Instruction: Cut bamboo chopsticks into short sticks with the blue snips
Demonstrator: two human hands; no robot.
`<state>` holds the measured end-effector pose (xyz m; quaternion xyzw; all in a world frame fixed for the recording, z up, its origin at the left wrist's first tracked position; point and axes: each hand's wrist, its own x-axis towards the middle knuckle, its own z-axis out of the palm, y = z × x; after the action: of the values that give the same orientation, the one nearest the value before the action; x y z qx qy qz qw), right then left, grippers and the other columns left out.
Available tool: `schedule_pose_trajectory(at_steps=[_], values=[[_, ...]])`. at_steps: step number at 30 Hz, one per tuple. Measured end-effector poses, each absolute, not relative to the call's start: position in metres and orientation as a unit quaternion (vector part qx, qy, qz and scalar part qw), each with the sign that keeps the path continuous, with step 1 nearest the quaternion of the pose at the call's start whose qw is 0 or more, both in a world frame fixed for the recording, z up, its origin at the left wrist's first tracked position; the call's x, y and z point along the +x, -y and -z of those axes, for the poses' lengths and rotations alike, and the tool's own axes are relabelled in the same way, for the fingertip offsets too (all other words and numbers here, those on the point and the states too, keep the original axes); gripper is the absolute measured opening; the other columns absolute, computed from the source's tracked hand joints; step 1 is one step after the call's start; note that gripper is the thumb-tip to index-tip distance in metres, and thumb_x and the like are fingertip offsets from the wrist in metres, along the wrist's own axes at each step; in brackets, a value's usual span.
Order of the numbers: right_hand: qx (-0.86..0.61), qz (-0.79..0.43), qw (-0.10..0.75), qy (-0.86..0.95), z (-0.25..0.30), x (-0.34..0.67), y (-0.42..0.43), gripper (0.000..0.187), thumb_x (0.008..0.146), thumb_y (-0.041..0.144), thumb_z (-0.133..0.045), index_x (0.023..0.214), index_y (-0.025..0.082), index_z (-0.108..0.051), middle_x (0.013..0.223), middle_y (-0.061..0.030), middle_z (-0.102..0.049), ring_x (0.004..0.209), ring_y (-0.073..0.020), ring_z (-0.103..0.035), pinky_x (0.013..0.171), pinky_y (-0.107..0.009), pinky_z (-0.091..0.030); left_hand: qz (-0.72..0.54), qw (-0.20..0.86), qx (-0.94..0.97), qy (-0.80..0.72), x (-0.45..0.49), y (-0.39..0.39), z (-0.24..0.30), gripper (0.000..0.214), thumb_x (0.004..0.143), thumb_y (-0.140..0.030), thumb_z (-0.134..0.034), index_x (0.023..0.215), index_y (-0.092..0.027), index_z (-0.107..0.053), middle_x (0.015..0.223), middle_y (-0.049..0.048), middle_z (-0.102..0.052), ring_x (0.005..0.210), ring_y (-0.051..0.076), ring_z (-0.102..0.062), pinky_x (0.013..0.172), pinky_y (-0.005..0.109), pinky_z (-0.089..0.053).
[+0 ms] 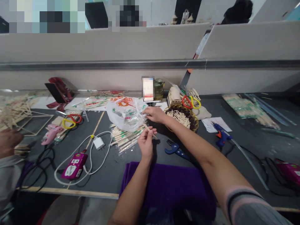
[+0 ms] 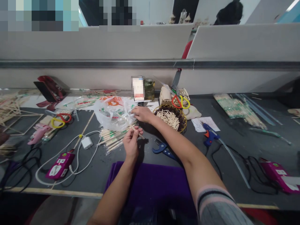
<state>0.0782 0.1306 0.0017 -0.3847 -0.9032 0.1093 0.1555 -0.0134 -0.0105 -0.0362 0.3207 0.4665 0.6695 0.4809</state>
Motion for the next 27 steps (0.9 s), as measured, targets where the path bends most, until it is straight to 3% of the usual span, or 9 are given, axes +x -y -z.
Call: schedule_pose_trajectory(at_steps=[2,7,10,12,14,17,19,23,27], values=[[-0.389,-0.106,0.131,0.906,-0.005,0.082,-0.127,0.025,0.088,0.023,-0.057,0.111,0.023,-0.068,0.116,-0.0059,-0.065,0.101,-0.0201,-0.061,0.076,-0.027,-0.044,-0.698,0.433,0.315,-0.476,-0.021,0.006,0.036,0.027,0.076,-0.040,-0.070,0.090,-0.017,-0.070,0.095,0.0066,-0.069,0.075,0.014,-0.067,0.068,0.025,-0.054],[-0.380,-0.088,0.129,0.912,-0.012,0.093,-0.116,0.021,0.088,0.020,-0.055,0.104,0.022,-0.069,0.114,-0.0057,-0.065,0.099,-0.0193,-0.061,0.076,-0.026,-0.042,-0.752,0.195,0.317,-0.544,-0.050,-0.003,0.028,0.025,0.080,-0.041,-0.066,0.082,-0.016,-0.071,0.127,0.0104,-0.051,0.117,0.024,-0.056,0.076,0.025,-0.056],[-0.363,-0.070,0.145,0.918,-0.011,0.103,-0.109,0.019,0.087,0.017,-0.054,0.097,0.021,-0.069,0.115,-0.0060,-0.064,0.101,-0.0190,-0.060,0.076,-0.026,-0.042,-0.751,0.123,0.309,-0.570,-0.072,-0.009,0.024,0.029,0.080,-0.042,-0.065,0.088,-0.015,-0.071,0.142,0.0107,-0.039,0.110,0.022,-0.060,0.075,0.024,-0.056],[-0.360,-0.066,0.139,0.920,-0.008,0.110,-0.105,0.017,0.086,0.017,-0.055,0.096,0.021,-0.069,0.117,-0.0063,-0.062,0.101,-0.0188,-0.059,0.075,-0.026,-0.042,-0.749,0.129,0.312,-0.570,-0.087,-0.015,0.026,0.030,0.076,-0.042,-0.068,0.086,-0.014,-0.071,0.147,0.0110,-0.034,0.101,0.020,-0.064,0.071,0.024,-0.057],[-0.360,-0.070,0.120,0.923,-0.007,0.117,-0.100,0.016,0.086,0.018,-0.056,0.095,0.021,-0.069,0.119,-0.0066,-0.061,0.099,-0.0186,-0.060,0.074,-0.026,-0.043,-0.742,0.188,0.296,-0.571,-0.100,-0.021,0.031,0.033,0.069,-0.042,-0.073,0.086,-0.013,-0.071,0.143,0.0125,-0.040,0.086,0.016,-0.067,0.063,0.025,-0.057],[-0.356,-0.077,0.112,0.924,-0.013,0.123,-0.092,0.018,0.086,0.021,-0.057,0.100,0.021,-0.068,0.122,-0.0079,-0.060,0.101,-0.0200,-0.060,0.077,-0.028,-0.045,-0.719,0.298,0.250,-0.576,-0.109,-0.026,0.039,0.037,0.064,-0.041,-0.074,0.086,-0.012,-0.070,0.103,0.0099,-0.064,0.066,0.012,-0.065,0.056,0.025,-0.055],[-0.353,-0.075,0.160,0.919,-0.022,0.121,-0.084,0.025,0.087,0.022,-0.056,0.110,0.021,-0.065,0.125,-0.0098,-0.058,0.108,-0.0217,-0.058,0.084,-0.032,-0.047,-0.725,0.316,0.232,-0.567,-0.108,-0.026,0.042,0.036,0.063,-0.042,-0.073,0.084,-0.013,-0.069,0.085,0.0054,-0.066,0.065,0.013,-0.065,0.057,0.026,-0.055],[-0.299,-0.098,0.263,0.912,-0.033,0.097,-0.066,0.031,0.092,0.020,-0.047,0.119,0.019,-0.060,0.123,-0.0115,-0.058,0.116,-0.0206,-0.054,0.097,-0.034,-0.043,-0.737,0.317,0.237,-0.548,-0.098,-0.023,0.043,0.034,0.062,-0.042,-0.073,0.078,-0.014,-0.067,0.093,0.0060,-0.068,0.076,0.016,-0.068,0.062,0.027,-0.056],[-0.318,-0.132,0.176,0.922,-0.014,0.058,-0.066,0.031,0.089,0.016,-0.050,0.118,0.016,-0.062,0.131,-0.0151,-0.053,0.115,-0.0234,-0.054,0.095,-0.036,-0.045,-0.742,0.330,0.227,-0.538,-0.094,-0.022,0.043,0.035,0.061,-0.042,-0.074,0.080,-0.014,-0.068,0.093,0.0061,-0.069,0.084,0.020,-0.068,0.062,0.026,-0.056]])
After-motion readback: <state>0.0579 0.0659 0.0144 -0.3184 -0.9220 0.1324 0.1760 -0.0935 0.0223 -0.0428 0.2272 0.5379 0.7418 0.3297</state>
